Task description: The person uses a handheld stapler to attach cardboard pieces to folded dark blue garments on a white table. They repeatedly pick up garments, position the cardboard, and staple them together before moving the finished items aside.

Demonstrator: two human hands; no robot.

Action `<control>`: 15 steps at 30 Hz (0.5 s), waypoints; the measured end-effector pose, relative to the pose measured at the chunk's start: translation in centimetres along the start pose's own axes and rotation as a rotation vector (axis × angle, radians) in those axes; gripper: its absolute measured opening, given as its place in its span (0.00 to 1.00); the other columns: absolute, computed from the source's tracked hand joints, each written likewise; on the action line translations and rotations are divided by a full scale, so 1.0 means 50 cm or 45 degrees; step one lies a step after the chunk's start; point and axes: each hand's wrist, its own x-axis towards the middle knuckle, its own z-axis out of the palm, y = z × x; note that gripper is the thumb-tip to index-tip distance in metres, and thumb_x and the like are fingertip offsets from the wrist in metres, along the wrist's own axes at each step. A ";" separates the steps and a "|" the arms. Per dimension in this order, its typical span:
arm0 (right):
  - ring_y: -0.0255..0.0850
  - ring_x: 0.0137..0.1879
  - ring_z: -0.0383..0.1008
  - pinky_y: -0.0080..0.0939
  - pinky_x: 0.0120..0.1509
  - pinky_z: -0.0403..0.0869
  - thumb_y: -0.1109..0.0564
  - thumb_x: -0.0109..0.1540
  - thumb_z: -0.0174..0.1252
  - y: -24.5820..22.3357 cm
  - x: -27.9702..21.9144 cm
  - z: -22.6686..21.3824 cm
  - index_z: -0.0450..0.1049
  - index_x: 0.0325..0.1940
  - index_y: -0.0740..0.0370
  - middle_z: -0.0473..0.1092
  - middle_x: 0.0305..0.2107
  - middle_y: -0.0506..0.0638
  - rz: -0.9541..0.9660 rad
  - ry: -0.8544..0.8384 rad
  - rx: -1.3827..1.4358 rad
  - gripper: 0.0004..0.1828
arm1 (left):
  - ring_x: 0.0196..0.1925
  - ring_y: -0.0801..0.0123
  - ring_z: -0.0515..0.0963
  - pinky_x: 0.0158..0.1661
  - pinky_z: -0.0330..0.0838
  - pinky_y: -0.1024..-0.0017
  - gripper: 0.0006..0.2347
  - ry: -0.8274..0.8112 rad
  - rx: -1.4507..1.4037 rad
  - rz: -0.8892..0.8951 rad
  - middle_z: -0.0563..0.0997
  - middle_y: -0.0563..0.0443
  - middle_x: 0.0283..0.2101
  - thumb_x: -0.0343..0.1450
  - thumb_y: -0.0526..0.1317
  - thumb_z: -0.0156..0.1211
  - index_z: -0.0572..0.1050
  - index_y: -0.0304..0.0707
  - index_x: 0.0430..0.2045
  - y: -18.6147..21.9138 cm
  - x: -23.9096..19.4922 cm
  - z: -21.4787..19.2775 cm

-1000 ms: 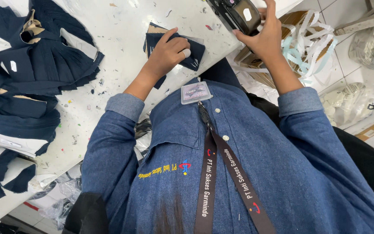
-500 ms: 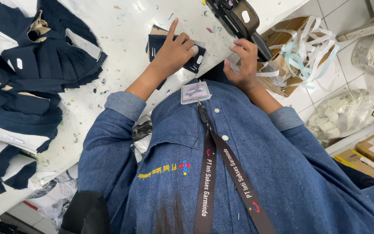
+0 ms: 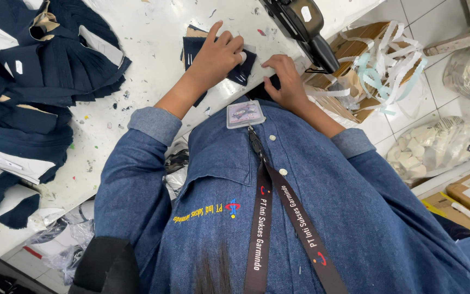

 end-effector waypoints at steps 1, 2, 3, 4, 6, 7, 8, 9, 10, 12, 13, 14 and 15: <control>0.44 0.39 0.59 0.37 0.40 0.62 0.66 0.52 0.47 0.000 0.001 0.006 0.59 0.41 0.66 0.57 0.35 0.56 0.211 -0.022 0.159 0.13 | 0.35 0.64 0.65 0.52 0.48 0.54 0.05 -0.058 -0.096 0.029 0.68 0.55 0.32 0.57 0.31 0.57 0.69 0.43 0.16 -0.004 -0.003 0.001; 0.40 0.39 0.60 0.32 0.38 0.64 0.65 0.53 0.47 0.000 0.004 0.011 0.57 0.44 0.64 0.56 0.38 0.54 0.418 -0.047 0.318 0.16 | 0.37 0.64 0.68 0.54 0.43 0.50 0.09 -0.115 -0.191 0.057 0.72 0.56 0.35 0.52 0.33 0.61 0.71 0.42 0.22 -0.009 -0.006 0.001; 0.40 0.39 0.60 0.32 0.38 0.64 0.65 0.53 0.47 0.007 0.013 0.023 0.57 0.44 0.64 0.56 0.38 0.54 0.410 -0.048 0.318 0.16 | 0.37 0.64 0.68 0.54 0.43 0.50 0.09 -0.114 -0.185 0.052 0.72 0.56 0.35 0.52 0.33 0.61 0.71 0.42 0.22 -0.009 -0.004 -0.011; 0.45 0.48 0.56 0.39 0.49 0.58 0.64 0.53 0.47 0.017 0.027 0.034 0.54 0.49 0.63 0.54 0.44 0.56 0.347 -0.130 0.265 0.21 | 0.34 0.65 0.67 0.55 0.41 0.48 0.07 -0.064 -0.169 0.109 0.70 0.57 0.29 0.57 0.29 0.56 0.70 0.42 0.22 -0.011 0.001 -0.024; 0.50 0.56 0.51 0.45 0.59 0.53 0.62 0.53 0.47 0.029 0.055 0.056 0.51 0.54 0.62 0.53 0.50 0.57 0.251 -0.216 0.207 0.25 | 0.32 0.67 0.67 0.55 0.39 0.46 0.08 -0.008 -0.129 0.146 0.68 0.58 0.23 0.61 0.25 0.52 0.69 0.42 0.21 -0.028 0.006 -0.055; 0.50 0.54 0.52 0.47 0.53 0.55 0.55 0.54 0.49 0.031 0.068 0.068 0.51 0.54 0.59 0.54 0.49 0.53 0.328 -0.337 0.055 0.27 | 0.32 0.69 0.67 0.56 0.39 0.46 0.10 -0.034 -0.093 0.218 0.66 0.60 0.21 0.60 0.24 0.53 0.70 0.46 0.16 -0.042 0.007 -0.074; 0.49 0.51 0.52 0.48 0.48 0.57 0.48 0.54 0.51 0.034 0.081 0.081 0.50 0.54 0.56 0.55 0.47 0.48 0.403 -0.456 -0.101 0.29 | 0.33 0.71 0.68 0.57 0.39 0.46 0.13 -0.063 -0.058 0.285 0.64 0.63 0.19 0.59 0.24 0.54 0.70 0.49 0.11 -0.054 0.005 -0.093; 0.49 0.51 0.52 0.48 0.48 0.57 0.48 0.54 0.51 0.046 0.085 0.092 0.50 0.54 0.56 0.55 0.47 0.48 0.370 -0.460 -0.108 0.29 | 0.33 0.71 0.68 0.57 0.39 0.46 0.13 -0.057 -0.034 0.262 0.64 0.63 0.19 0.59 0.24 0.54 0.70 0.49 0.11 -0.079 -0.016 -0.084; 0.48 0.45 0.55 0.46 0.46 0.56 0.46 0.53 0.51 0.056 0.086 0.105 0.54 0.49 0.55 0.56 0.39 0.49 0.431 -0.509 -0.105 0.25 | 0.37 0.71 0.67 0.58 0.42 0.51 0.11 -0.015 -0.025 0.169 0.68 0.64 0.24 0.58 0.26 0.57 0.72 0.49 0.14 -0.103 -0.040 -0.077; 0.47 0.39 0.58 0.44 0.43 0.56 0.43 0.52 0.52 0.071 0.088 0.125 0.58 0.44 0.54 0.57 0.31 0.50 0.471 -0.570 -0.105 0.22 | 0.42 0.71 0.67 0.58 0.44 0.55 0.09 0.029 -0.006 0.054 0.73 0.66 0.28 0.57 0.27 0.60 0.74 0.49 0.18 -0.120 -0.079 -0.062; 0.53 0.42 0.55 0.49 0.50 0.50 0.41 0.51 0.52 0.075 0.090 0.132 0.59 0.38 0.58 0.56 0.32 0.54 0.483 -0.652 -0.162 0.23 | 0.45 0.68 0.66 0.57 0.42 0.52 0.08 -0.072 -0.163 -0.072 0.73 0.64 0.33 0.58 0.27 0.57 0.74 0.47 0.18 -0.114 -0.092 -0.056; 0.59 0.45 0.52 0.53 0.57 0.44 0.38 0.49 0.52 0.087 0.106 0.135 0.61 0.33 0.63 0.55 0.33 0.59 0.489 -0.711 -0.233 0.25 | 0.48 0.64 0.65 0.55 0.40 0.49 0.07 -0.156 -0.305 -0.186 0.73 0.62 0.38 0.58 0.27 0.53 0.73 0.44 0.18 -0.123 -0.094 -0.049; 0.59 0.45 0.52 0.53 0.57 0.44 0.38 0.49 0.52 0.081 0.105 0.134 0.61 0.33 0.63 0.55 0.33 0.59 0.462 -0.700 -0.249 0.25 | 0.48 0.64 0.65 0.55 0.40 0.49 0.07 -0.139 -0.280 -0.196 0.73 0.62 0.38 0.58 0.27 0.53 0.73 0.44 0.18 -0.102 -0.088 -0.062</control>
